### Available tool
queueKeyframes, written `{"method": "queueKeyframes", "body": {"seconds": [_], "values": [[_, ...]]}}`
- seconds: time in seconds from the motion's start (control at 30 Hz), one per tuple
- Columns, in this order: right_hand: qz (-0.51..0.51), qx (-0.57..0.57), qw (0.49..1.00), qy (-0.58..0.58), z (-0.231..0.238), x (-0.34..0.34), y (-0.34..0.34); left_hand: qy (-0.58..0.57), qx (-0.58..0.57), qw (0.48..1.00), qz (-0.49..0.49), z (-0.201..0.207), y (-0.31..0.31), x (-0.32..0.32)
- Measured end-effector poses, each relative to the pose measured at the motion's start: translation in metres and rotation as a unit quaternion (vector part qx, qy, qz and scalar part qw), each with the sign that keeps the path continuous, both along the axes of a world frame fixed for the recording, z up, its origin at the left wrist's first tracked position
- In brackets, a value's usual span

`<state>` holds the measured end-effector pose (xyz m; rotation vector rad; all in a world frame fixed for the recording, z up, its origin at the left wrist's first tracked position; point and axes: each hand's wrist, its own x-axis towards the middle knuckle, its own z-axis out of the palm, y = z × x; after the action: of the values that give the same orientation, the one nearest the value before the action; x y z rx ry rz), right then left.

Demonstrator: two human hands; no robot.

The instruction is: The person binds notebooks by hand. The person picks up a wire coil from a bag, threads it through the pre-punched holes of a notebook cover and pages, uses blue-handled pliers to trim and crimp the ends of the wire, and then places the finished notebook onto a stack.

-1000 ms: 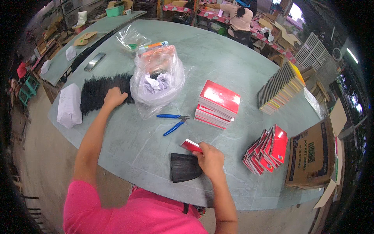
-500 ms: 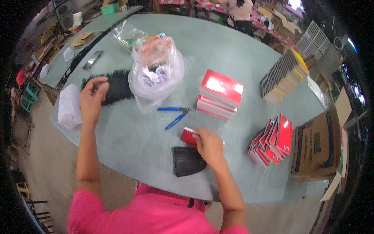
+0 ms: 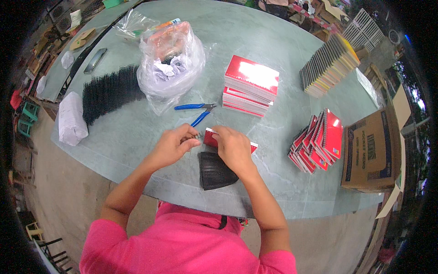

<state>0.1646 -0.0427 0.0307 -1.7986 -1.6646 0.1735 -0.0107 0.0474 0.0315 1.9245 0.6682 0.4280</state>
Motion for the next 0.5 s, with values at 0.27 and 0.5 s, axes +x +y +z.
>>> {"method": "queueKeyframes", "body": {"seconds": [0.27, 0.5], "values": [[0.009, -0.012, 1.0, 0.005, 0.008, -0.003, -0.002, -0.019, 0.108, 0.992, 0.062, -0.003, -0.006, 0.008], [0.026, -0.016, 0.999, -0.014, 0.008, -0.003, -0.004, -0.061, 0.135, 0.984, 0.098, -0.008, -0.002, 0.019]]}}
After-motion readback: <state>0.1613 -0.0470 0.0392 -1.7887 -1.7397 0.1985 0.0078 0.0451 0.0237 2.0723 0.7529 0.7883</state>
